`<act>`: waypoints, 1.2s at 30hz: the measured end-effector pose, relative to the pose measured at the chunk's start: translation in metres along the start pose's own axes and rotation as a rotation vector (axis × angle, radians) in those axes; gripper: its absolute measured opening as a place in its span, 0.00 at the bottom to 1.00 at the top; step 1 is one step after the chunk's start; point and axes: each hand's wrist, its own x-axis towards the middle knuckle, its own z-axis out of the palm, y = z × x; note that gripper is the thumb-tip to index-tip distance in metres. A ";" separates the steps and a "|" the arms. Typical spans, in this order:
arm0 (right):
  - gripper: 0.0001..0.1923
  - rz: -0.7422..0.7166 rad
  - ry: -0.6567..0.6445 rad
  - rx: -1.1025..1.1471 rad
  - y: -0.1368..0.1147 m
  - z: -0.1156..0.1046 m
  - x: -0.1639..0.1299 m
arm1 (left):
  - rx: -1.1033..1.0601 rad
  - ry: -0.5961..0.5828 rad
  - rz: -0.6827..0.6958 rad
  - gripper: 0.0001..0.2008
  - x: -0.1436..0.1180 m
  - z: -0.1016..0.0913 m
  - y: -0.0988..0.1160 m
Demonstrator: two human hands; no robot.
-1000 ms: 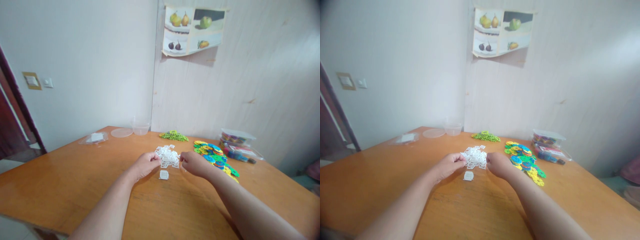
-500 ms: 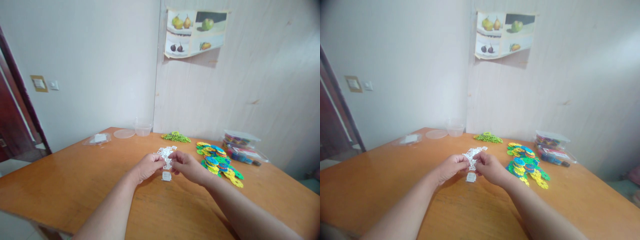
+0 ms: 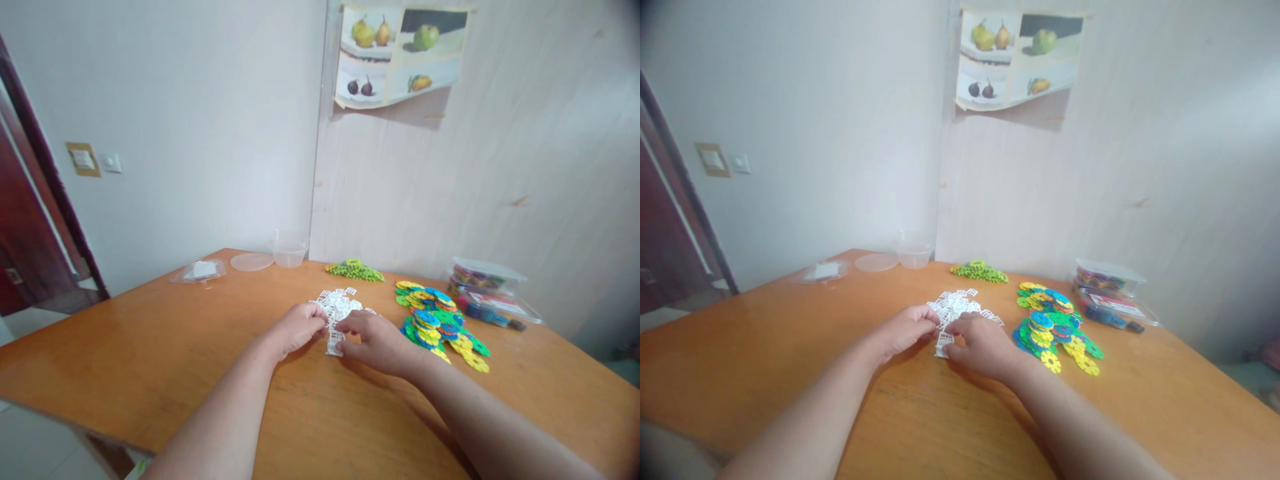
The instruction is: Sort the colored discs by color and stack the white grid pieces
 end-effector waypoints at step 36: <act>0.12 0.139 0.008 0.105 0.015 0.011 0.005 | 0.029 -0.067 -0.036 0.12 -0.002 0.003 0.001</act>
